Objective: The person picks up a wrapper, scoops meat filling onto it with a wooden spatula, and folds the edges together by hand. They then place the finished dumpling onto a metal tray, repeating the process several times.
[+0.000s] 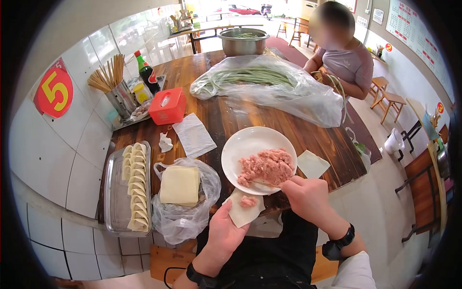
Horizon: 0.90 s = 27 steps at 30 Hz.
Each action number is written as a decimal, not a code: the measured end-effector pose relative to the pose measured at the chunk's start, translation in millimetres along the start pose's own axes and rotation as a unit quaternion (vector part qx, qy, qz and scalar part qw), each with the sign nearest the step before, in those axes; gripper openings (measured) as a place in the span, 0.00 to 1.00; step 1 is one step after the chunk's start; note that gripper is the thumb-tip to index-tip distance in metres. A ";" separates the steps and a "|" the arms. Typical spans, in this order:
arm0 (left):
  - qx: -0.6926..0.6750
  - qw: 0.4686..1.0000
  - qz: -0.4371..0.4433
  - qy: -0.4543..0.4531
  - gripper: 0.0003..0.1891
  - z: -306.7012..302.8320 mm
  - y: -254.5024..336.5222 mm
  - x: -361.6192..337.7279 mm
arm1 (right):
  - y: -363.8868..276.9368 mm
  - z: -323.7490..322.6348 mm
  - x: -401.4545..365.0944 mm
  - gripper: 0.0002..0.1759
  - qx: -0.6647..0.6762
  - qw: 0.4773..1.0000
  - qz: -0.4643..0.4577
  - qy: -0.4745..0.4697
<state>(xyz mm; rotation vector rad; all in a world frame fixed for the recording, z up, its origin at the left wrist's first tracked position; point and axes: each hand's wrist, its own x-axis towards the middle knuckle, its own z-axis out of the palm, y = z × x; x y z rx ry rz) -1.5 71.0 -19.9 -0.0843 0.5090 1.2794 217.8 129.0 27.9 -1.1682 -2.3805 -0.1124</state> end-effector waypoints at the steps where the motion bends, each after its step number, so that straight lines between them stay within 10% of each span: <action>1: 0.001 1.000 0.000 0.001 0.25 -0.4 -0.4 0.1 | 0.5 -1.4 0.1 0.08 -0.001 1.000 -0.004 -0.001; 27: -0.001 1.000 0.001 -0.012 0.24 0.4 -1.4 -1.9 | -17.3 -21.3 -21.5 0.03 0.118 0.991 0.057 -0.004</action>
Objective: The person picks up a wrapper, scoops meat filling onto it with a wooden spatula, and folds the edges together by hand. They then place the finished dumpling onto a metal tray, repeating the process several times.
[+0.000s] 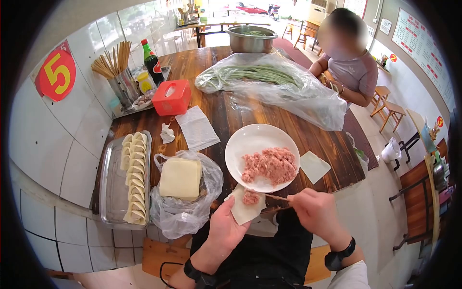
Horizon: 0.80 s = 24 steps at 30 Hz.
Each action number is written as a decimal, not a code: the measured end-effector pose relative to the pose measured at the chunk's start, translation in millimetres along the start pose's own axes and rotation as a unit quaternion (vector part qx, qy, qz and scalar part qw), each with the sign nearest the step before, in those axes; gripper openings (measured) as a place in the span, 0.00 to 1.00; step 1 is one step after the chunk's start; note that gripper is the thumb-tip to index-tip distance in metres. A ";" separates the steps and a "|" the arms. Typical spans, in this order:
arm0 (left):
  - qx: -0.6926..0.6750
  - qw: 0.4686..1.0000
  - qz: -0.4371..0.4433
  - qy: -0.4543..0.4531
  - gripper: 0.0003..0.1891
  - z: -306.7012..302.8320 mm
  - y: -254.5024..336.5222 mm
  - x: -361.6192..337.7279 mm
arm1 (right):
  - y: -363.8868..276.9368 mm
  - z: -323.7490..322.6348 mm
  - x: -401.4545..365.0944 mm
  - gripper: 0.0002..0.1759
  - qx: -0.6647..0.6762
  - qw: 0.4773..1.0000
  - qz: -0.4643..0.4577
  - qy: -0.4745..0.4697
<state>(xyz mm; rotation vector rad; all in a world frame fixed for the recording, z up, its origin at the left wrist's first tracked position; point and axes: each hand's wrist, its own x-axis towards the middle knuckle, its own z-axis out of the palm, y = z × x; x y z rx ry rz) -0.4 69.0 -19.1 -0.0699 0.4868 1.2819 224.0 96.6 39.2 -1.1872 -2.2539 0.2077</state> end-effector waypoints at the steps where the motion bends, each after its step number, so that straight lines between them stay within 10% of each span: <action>1: 0.005 1.000 0.000 0.002 0.24 0.8 0.5 0.1 | -6.3 0.7 -4.8 0.06 -0.062 0.998 -0.029 0.004; 9: -0.038 0.999 -0.019 -0.005 0.24 -7.2 3.5 -0.5 | 1.0 3.2 -33.6 0.13 -0.108 0.990 -0.081 0.040; 13: -0.015 0.999 -0.026 -0.009 0.24 -9.2 0.2 -14.0 | -6.2 1.3 -33.8 0.09 0.075 0.993 0.078 0.054; 17: -0.076 0.985 -0.058 -0.143 0.24 -9.7 -9.0 -27.8 | -28.0 37.4 -25.9 0.06 0.451 0.850 0.268 0.048; 21: -0.028 0.996 -0.027 -0.075 0.23 8.0 -22.3 -28.9 | -36.7 53.2 -18.2 0.08 0.595 0.732 0.330 0.027; 24: 0.028 0.997 0.045 -0.057 0.24 12.0 -26.5 -27.4 | -33.5 60.2 -19.2 0.08 0.557 0.757 0.336 0.058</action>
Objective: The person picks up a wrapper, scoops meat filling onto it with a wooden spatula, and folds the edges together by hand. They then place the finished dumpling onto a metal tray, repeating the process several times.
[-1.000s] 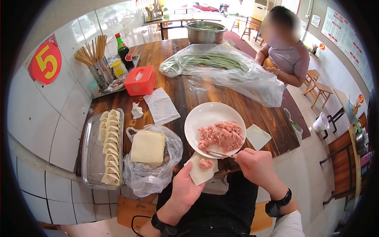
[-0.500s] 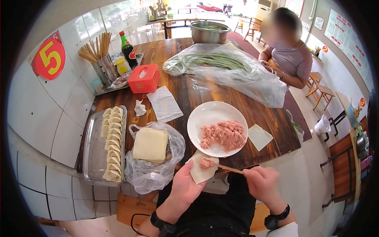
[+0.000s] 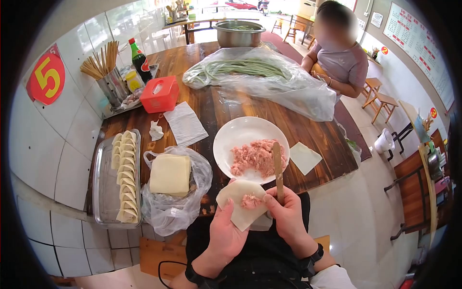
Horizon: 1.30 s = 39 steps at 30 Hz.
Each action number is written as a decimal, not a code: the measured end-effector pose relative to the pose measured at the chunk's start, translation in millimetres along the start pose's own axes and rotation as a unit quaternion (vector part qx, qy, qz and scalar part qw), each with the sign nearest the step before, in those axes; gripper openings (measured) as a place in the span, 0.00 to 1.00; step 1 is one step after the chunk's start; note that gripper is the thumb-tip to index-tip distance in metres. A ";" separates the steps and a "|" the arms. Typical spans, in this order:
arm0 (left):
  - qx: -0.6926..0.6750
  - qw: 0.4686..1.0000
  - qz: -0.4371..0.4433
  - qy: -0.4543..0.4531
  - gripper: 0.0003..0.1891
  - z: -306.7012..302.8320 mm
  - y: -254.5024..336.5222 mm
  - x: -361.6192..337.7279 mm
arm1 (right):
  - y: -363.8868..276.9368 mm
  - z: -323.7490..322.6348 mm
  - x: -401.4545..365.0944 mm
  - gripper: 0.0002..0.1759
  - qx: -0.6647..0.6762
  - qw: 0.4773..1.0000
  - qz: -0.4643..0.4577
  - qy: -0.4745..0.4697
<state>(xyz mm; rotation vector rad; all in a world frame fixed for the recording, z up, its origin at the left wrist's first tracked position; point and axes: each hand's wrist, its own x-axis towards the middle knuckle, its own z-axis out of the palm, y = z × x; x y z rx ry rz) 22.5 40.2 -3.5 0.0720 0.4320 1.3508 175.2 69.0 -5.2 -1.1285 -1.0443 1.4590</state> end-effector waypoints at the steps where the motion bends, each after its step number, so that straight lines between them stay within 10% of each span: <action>1: 0.022 1.000 0.018 -0.005 0.24 2.7 0.5 0.4 | -0.1 1.6 -0.2 0.08 -0.003 1.000 0.001 0.001; 5: 0.091 0.995 0.042 -0.008 0.27 -1.7 -0.7 6.0 | 3.6 6.1 0.1 0.06 -0.139 0.981 -0.132 0.017; 9: 0.081 0.996 0.046 -0.014 0.29 -4.5 -1.7 11.1 | -2.6 25.7 -1.7 0.14 -0.342 0.853 -0.394 -0.001; 12: 0.026 0.997 0.055 -0.045 0.31 -6.8 -2.1 14.0 | 1.8 33.7 -4.5 0.17 -0.443 0.791 -0.422 -0.015; 20: 0.094 0.993 0.072 -0.028 0.27 -2.4 5.7 9.6 | -31.8 13.2 -4.6 0.18 -0.373 0.864 -0.332 -0.071; 39: 0.108 0.993 0.047 0.011 0.22 13.2 12.0 10.4 | -52.3 -45.9 37.7 0.07 -0.631 0.699 -0.322 0.096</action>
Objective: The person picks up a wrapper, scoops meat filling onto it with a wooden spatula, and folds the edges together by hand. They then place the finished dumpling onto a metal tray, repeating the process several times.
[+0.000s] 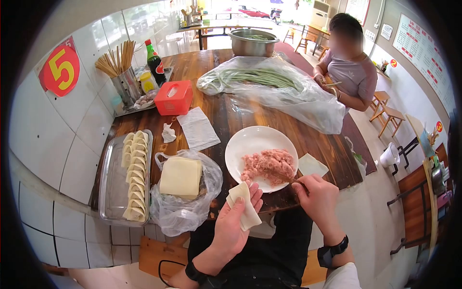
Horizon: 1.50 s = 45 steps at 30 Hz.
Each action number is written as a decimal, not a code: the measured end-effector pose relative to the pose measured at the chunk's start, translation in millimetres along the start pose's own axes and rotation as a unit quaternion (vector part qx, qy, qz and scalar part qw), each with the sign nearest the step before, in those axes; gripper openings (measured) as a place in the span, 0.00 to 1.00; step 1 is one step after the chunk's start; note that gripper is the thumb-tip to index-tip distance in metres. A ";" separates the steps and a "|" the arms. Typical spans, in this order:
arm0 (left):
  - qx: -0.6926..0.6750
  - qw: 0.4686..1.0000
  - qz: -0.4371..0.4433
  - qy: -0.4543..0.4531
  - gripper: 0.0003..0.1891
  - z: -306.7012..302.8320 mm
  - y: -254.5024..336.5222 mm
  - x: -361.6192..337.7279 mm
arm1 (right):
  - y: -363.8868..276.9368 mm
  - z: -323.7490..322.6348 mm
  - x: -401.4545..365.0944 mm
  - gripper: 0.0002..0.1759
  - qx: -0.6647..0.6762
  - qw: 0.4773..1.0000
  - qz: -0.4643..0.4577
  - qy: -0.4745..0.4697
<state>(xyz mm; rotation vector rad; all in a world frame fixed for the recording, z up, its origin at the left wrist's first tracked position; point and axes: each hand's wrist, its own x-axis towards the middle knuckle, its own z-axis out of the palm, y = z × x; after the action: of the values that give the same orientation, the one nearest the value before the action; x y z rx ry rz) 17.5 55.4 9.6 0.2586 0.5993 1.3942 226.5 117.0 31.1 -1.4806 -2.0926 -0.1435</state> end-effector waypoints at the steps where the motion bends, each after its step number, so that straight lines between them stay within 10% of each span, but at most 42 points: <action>1: 0.000 1.000 0.001 -0.003 0.22 0.5 0.3 2.4 | -1.7 -2.2 0.2 0.07 -0.001 1.000 -0.001 0.003; 6: 0.020 1.000 -0.013 -0.005 0.22 -2.9 -3.7 7.0 | -22.4 -13.6 -10.9 0.08 0.249 0.967 0.029 -0.033; 14: 0.023 1.000 -0.015 -0.005 0.22 -2.4 -5.8 6.9 | -26.2 5.5 -14.8 0.07 0.094 0.995 0.037 -0.016; 17: 0.002 1.000 0.011 0.006 0.24 0.8 -12.4 8.1 | -35.5 27.2 -32.8 0.07 0.560 0.781 0.232 -0.151; 22: 0.012 0.999 0.033 0.020 0.25 9.4 -14.8 2.9 | -77.5 28.7 -42.1 0.11 0.655 0.671 0.296 -0.183; 34: -0.082 0.994 0.069 0.002 0.08 1.3 -19.2 -4.0 | -78.9 26.6 -41.7 0.09 0.644 0.713 0.272 -0.061; 40: 0.153 0.967 0.202 0.011 0.09 -4.1 -12.7 1.1 | -60.2 16.4 -11.1 0.08 0.515 0.847 0.099 -0.082; 45: 0.527 0.807 0.268 0.010 0.07 -12.0 -0.6 3.1 | -58.4 -10.5 10.1 0.05 0.299 0.943 -0.057 -0.137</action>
<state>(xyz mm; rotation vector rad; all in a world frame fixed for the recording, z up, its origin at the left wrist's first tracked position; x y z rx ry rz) 11.7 56.2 -1.4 1.3982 1.3666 1.4516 175.9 98.9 58.4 -1.0490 -2.1612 0.6383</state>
